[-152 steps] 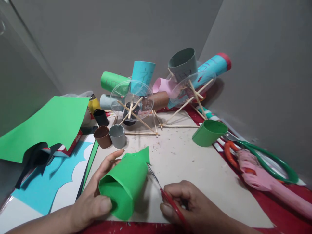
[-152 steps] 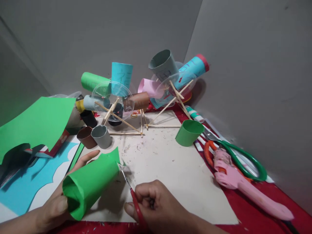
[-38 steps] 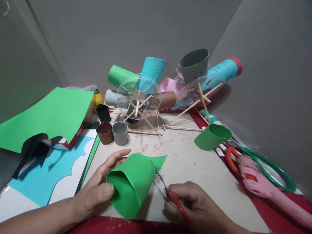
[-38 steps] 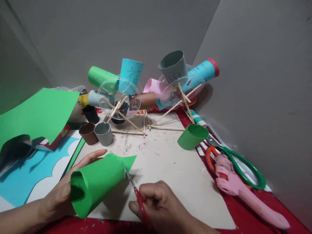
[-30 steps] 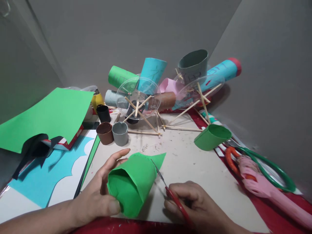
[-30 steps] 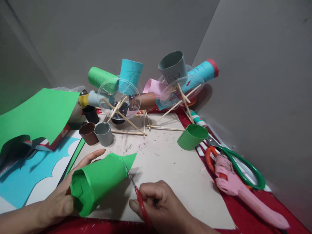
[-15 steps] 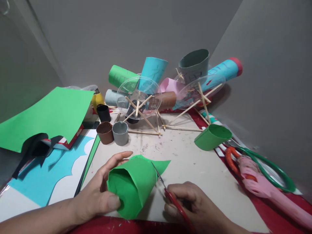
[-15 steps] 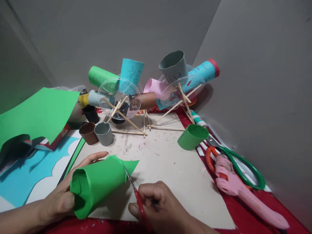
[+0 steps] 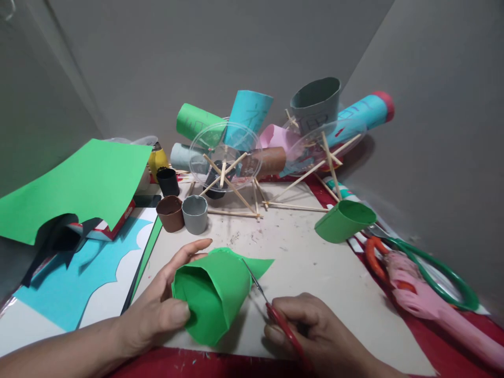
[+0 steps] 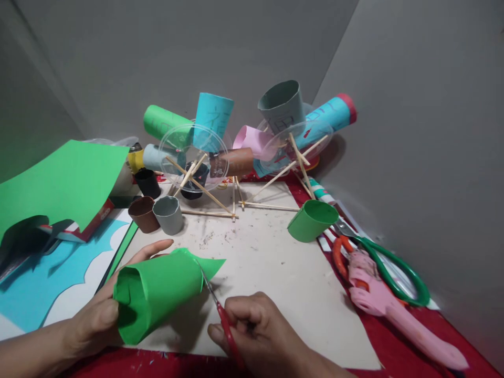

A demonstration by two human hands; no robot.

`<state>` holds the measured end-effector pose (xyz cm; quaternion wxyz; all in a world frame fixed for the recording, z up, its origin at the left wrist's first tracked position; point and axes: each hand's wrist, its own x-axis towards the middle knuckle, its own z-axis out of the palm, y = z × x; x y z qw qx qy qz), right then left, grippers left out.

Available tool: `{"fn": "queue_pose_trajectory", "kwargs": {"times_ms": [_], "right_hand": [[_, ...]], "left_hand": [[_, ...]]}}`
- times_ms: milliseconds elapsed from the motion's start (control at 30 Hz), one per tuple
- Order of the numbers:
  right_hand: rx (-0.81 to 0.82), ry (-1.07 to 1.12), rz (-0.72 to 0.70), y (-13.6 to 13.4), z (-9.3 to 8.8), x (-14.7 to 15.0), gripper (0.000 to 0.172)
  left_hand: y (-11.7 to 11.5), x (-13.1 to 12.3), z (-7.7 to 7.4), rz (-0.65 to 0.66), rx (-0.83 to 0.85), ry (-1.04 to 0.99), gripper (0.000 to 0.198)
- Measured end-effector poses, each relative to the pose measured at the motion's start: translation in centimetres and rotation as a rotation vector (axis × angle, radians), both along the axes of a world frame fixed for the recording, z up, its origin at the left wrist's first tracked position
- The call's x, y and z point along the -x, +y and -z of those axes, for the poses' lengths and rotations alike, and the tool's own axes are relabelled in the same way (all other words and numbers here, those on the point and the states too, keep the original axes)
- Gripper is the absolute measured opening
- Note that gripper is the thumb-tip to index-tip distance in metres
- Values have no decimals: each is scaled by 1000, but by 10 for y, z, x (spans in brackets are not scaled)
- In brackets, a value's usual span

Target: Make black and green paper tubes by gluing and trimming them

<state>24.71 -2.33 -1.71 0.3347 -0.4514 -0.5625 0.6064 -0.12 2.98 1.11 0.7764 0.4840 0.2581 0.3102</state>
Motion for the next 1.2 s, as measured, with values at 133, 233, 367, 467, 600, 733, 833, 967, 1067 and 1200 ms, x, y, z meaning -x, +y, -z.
{"fn": "queue_pose_trajectory", "kwargs": {"times_ms": [133, 233, 367, 467, 600, 733, 833, 967, 1067, 1200], "right_hand": [[16, -43, -15, 0, 1, 0, 65], [3, -47, -33, 0, 2, 0, 65], [13, -16, -42, 1, 2, 1, 64], [5, -35, -18, 1, -1, 2, 64], [-32, -58, 15, 1, -2, 3, 64], [-39, -63, 2, 1, 0, 3, 62], [-31, -55, -18, 1, 2, 3, 59], [8, -55, -25, -1, 2, 4, 57], [4, -55, -30, -1, -2, 5, 58], [-28, -44, -31, 1, -4, 4, 61]], "left_hand": [[2, 2, 1, -12, -77, 62, 100], [4, 1, -1, 10, -131, 81, 102], [4, -1, -2, 21, -159, 97, 102], [1, -1, 0, -10, -74, 44, 99], [-2, -2, 6, -30, 65, -60, 93], [-2, -3, 4, -44, 32, -39, 90], [0, -2, -1, -15, -41, 17, 92], [3, 0, -5, 2, -151, 104, 99], [4, 1, -5, -4, -149, 105, 98], [2, 0, 1, -14, -38, 10, 92]]}}
